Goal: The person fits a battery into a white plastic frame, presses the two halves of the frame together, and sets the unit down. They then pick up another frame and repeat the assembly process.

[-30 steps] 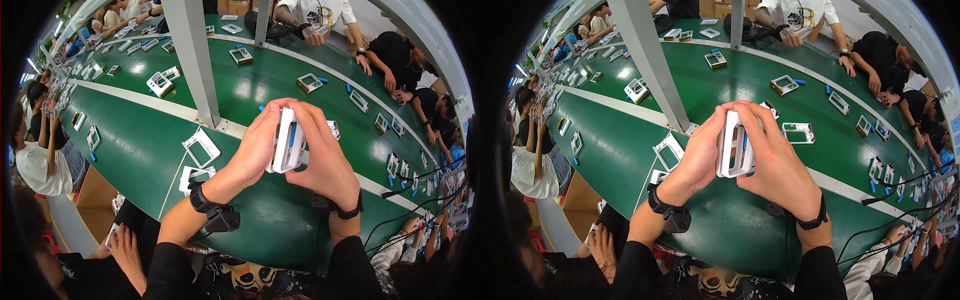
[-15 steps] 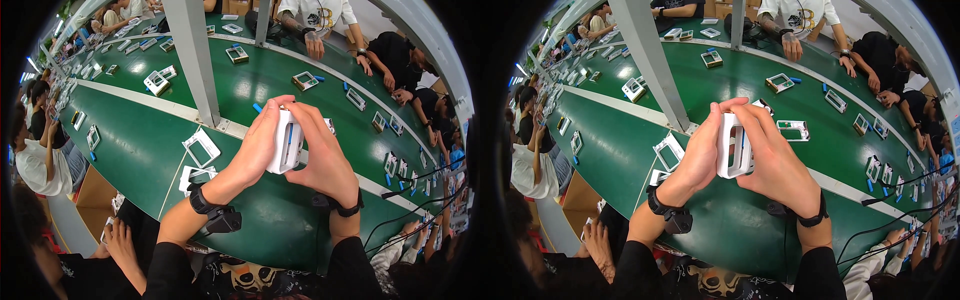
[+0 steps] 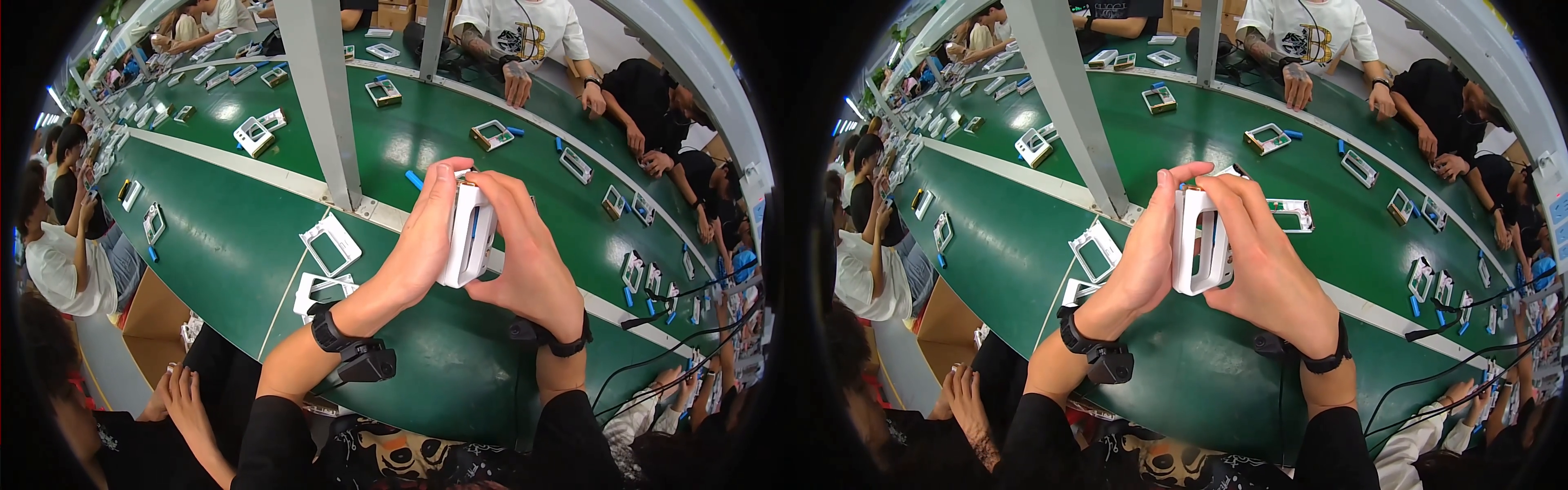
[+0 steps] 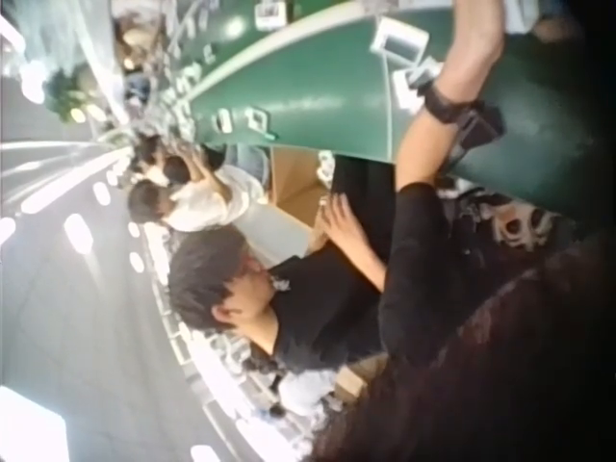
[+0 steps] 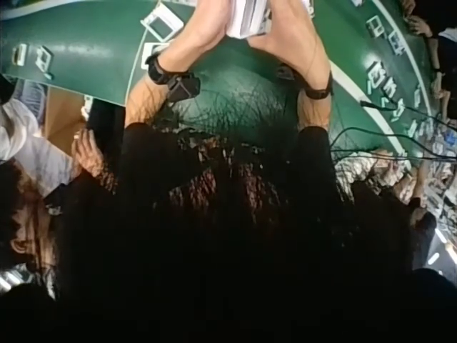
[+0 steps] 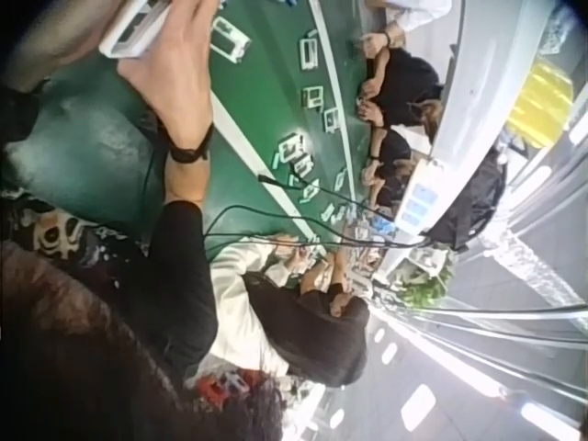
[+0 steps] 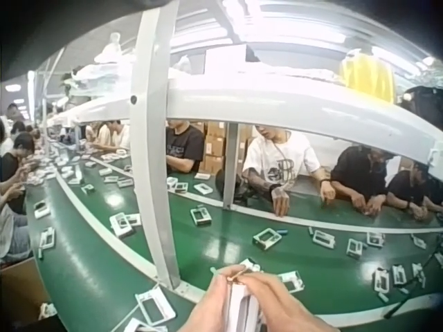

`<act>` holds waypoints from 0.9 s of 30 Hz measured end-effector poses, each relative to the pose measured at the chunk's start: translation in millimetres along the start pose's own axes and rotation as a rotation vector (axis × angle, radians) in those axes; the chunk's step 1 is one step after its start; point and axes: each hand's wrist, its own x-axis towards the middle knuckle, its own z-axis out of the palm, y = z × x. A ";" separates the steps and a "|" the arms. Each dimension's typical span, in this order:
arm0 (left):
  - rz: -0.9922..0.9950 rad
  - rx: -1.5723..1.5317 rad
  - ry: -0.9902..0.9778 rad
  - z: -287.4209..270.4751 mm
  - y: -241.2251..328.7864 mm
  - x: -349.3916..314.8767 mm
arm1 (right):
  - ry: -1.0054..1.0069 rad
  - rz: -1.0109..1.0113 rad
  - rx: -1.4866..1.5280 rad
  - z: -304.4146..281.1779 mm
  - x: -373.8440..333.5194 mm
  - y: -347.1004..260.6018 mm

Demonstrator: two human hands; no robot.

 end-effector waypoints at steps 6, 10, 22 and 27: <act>-0.075 -0.002 -0.048 5.2 10.7 -6.8 | -0.012 -0.002 0.009 -5.4 -2.1 1.6; -0.068 0.017 -0.085 4.9 12.8 -8.6 | -0.023 0.013 0.018 -9.1 -2.6 -1.6; 0.068 0.110 -0.090 2.6 3.7 -10.4 | -0.018 0.024 -0.018 -7.6 -3.8 -9.3; 0.148 0.200 -0.039 4.4 0.8 -12.7 | -0.016 0.009 -0.045 -6.5 -2.2 -10.4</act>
